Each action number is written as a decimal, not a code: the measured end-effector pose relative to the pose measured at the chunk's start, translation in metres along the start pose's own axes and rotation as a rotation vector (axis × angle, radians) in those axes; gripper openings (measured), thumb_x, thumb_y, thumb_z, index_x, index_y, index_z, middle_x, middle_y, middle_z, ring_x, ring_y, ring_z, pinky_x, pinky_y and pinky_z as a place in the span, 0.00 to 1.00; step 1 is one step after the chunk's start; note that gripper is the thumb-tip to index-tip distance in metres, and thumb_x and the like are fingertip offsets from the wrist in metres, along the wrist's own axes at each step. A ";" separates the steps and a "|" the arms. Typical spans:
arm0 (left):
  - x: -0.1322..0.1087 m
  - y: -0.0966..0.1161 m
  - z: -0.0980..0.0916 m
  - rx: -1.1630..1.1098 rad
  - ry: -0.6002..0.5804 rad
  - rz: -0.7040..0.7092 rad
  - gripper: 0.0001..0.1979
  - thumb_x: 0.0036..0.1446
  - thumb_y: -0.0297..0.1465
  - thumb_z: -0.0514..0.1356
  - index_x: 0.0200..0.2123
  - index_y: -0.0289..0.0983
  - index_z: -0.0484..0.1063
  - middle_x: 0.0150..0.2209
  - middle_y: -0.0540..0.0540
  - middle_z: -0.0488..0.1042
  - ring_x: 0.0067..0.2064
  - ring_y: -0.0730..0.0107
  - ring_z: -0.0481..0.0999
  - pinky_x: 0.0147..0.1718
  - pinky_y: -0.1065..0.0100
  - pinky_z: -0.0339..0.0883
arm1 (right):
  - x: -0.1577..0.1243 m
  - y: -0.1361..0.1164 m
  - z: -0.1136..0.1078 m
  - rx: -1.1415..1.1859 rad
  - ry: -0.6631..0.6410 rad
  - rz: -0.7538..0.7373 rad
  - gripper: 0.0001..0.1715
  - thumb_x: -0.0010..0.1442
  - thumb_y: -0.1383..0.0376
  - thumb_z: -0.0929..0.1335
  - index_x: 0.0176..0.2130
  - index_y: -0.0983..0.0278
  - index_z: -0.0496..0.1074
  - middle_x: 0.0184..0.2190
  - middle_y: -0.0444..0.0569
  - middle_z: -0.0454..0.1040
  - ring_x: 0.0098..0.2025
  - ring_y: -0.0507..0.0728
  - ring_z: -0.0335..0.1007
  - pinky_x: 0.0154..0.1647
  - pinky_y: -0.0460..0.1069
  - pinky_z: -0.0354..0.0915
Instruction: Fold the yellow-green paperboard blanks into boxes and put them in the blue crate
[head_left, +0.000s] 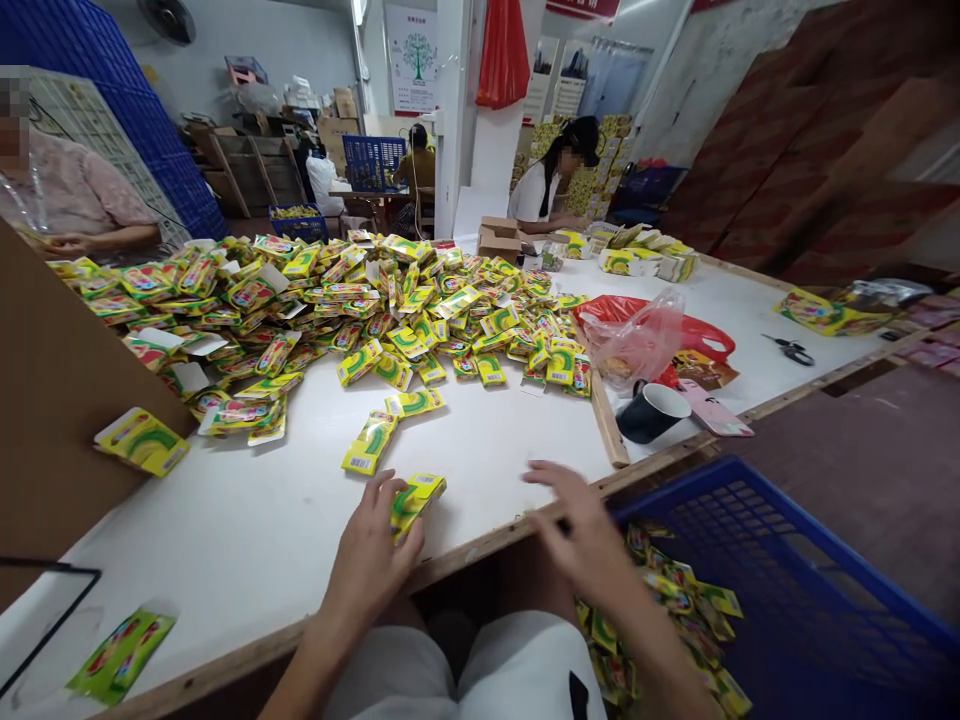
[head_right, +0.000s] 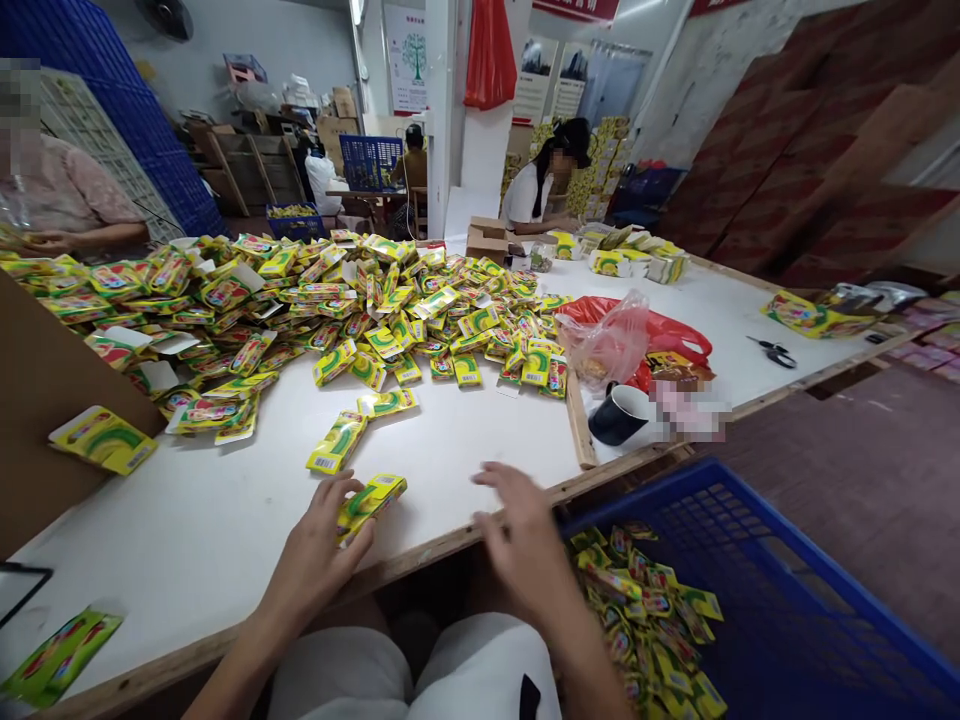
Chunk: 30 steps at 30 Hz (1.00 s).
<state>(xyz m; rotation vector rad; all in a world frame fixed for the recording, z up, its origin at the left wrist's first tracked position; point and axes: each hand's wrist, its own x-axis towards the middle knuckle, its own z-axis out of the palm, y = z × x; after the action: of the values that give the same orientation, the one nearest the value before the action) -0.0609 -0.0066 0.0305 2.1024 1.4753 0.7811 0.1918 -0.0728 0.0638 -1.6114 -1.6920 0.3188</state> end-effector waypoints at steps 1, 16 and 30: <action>0.003 0.009 -0.005 -0.003 -0.017 0.014 0.11 0.51 0.35 0.57 0.40 0.44 0.67 0.47 0.43 0.71 0.45 0.53 0.73 0.41 0.58 0.66 | 0.002 -0.011 0.019 0.049 -0.084 -0.055 0.23 0.54 0.69 0.66 0.50 0.55 0.68 0.53 0.51 0.68 0.57 0.64 0.59 0.58 0.61 0.52; -0.003 -0.006 0.026 -0.637 -0.072 -0.102 0.12 0.58 0.34 0.54 0.46 0.40 0.62 0.37 0.47 0.73 0.37 0.67 0.76 0.30 0.70 0.70 | 0.005 -0.017 0.119 0.769 0.064 0.261 0.22 0.57 0.69 0.65 0.50 0.59 0.56 0.44 0.49 0.73 0.44 0.55 0.72 0.45 0.51 0.67; 0.009 -0.005 0.030 -0.638 0.062 -0.017 0.09 0.58 0.31 0.56 0.42 0.38 0.69 0.43 0.44 0.74 0.47 0.64 0.74 0.48 0.63 0.67 | 0.037 -0.011 0.113 0.619 -0.044 0.019 0.09 0.58 0.70 0.65 0.40 0.62 0.72 0.36 0.47 0.75 0.40 0.56 0.71 0.43 0.50 0.66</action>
<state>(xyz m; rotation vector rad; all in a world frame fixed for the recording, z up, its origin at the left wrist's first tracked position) -0.0419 0.0018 0.0068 1.5886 1.0743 1.1375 0.1120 -0.0045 0.0069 -1.1612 -1.4160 0.8040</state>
